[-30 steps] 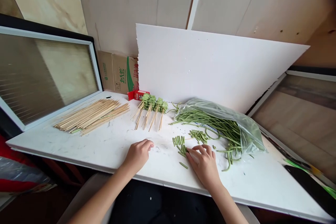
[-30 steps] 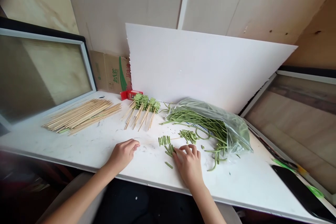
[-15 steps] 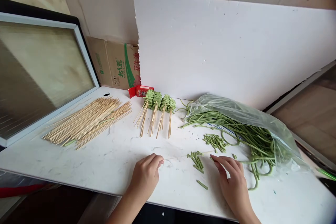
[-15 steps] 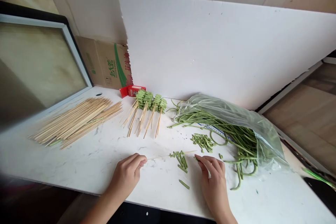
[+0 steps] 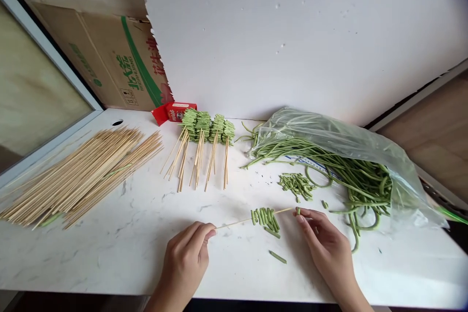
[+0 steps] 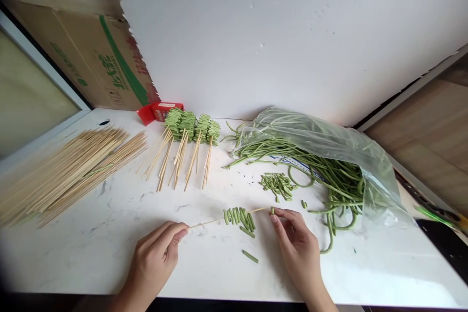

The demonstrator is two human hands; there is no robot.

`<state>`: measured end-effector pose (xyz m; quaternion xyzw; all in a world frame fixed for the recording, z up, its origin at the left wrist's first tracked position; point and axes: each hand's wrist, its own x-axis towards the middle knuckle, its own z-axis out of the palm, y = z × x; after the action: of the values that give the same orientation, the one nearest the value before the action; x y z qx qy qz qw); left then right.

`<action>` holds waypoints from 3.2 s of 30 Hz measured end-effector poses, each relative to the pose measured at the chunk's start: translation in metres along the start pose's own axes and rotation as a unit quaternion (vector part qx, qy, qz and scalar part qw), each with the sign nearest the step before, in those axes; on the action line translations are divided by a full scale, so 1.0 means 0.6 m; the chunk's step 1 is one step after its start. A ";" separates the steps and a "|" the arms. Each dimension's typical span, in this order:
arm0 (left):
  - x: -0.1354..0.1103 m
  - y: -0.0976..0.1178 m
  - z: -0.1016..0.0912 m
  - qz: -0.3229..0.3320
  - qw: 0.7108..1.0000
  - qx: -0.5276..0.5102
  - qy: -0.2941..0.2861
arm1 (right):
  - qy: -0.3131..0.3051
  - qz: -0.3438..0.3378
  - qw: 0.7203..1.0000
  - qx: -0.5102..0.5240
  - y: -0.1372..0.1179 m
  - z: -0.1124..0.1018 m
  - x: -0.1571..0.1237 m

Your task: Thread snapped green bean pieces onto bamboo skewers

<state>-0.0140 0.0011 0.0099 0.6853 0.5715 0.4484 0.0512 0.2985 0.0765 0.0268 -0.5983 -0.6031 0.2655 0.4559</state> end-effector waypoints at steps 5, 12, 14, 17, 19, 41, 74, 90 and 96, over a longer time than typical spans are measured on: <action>0.001 0.000 -0.001 0.013 1.000 0.026 -0.001 | 0.003 0.019 1.000 0.013 0.003 -0.004 -0.006; 0.001 0.006 -0.003 0.055 0.995 0.078 0.009 | 0.010 -0.030 0.999 0.013 0.007 -0.005 -0.014; 0.002 0.009 -0.002 0.068 0.994 0.086 0.007 | 0.012 -0.026 1.000 0.011 0.008 -0.005 -0.015; 0.007 0.014 0.000 0.085 0.991 0.104 0.007 | 0.030 0.008 1.000 -0.001 0.011 -0.007 -0.014; 0.009 0.017 0.002 0.091 0.989 0.119 0.009 | 0.037 0.028 0.999 -0.002 0.012 -0.008 -0.014; -0.002 0.001 0.000 0.076 0.993 0.087 0.019 | -0.002 0.028 0.988 0.154 0.015 -0.001 -0.002; -0.009 -0.017 0.006 0.119 0.988 0.099 0.015 | -0.046 -0.045 0.977 0.201 0.026 0.000 -0.002; -0.009 -0.016 0.005 0.119 0.988 0.099 0.011 | -0.037 0.004 0.973 0.228 0.011 -0.007 -0.009; -0.009 -0.015 0.005 0.120 0.987 0.105 0.016 | -0.047 -0.002 0.972 0.231 0.012 -0.005 -0.010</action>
<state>-0.0185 0.0010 -0.0003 0.7431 0.5301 0.3997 -0.0845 0.3038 0.0712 0.0208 -0.4620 -0.5478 0.4247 0.5533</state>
